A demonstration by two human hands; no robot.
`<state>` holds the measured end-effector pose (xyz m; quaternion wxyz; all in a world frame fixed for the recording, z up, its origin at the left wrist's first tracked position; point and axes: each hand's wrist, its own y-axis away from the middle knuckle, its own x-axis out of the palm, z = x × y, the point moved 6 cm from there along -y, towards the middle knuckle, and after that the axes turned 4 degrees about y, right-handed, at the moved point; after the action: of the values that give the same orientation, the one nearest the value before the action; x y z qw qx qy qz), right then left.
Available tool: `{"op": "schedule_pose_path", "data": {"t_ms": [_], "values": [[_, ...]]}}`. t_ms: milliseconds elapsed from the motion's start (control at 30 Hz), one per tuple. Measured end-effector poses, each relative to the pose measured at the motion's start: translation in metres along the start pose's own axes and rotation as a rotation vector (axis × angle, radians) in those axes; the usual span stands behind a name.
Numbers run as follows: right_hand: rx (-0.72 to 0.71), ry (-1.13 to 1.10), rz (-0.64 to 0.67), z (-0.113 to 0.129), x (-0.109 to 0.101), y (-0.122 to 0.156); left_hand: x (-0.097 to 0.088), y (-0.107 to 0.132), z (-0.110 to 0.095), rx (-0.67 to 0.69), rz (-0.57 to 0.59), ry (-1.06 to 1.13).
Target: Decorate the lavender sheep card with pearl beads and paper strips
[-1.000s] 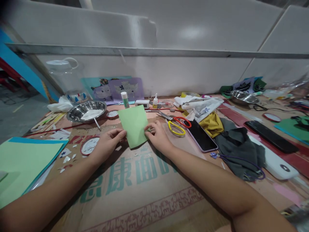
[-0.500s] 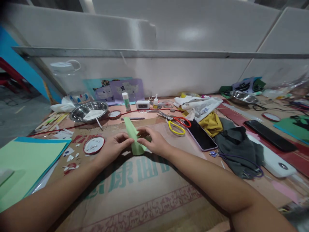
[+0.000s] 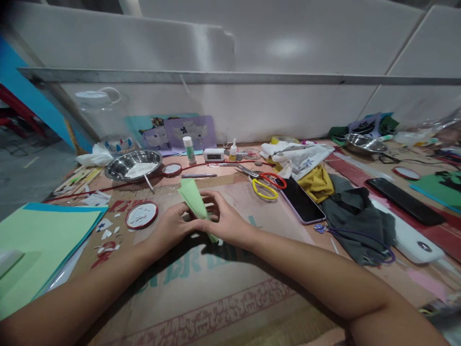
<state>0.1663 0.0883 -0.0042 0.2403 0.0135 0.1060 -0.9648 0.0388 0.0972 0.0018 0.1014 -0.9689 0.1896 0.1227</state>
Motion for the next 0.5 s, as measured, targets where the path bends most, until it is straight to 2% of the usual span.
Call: {"op": "schedule_pose_path", "data": {"t_ms": [133,267,367,500], "values": [[0.042,0.022,0.0,0.003,0.007,0.006,0.002,0.001,-0.002,0.099,0.041,-0.11],[0.064,0.053,-0.071,0.002,0.007,0.009,0.006,0.003,-0.002,0.154,0.065,-0.202],[0.003,0.075,-0.169,0.003,-0.004,0.004,0.005,0.004,-0.002,0.091,0.026,-0.153],[0.0,0.143,-0.251,0.004,-0.033,-0.009,-0.002,0.003,-0.006,0.001,-0.03,-0.036]]}}
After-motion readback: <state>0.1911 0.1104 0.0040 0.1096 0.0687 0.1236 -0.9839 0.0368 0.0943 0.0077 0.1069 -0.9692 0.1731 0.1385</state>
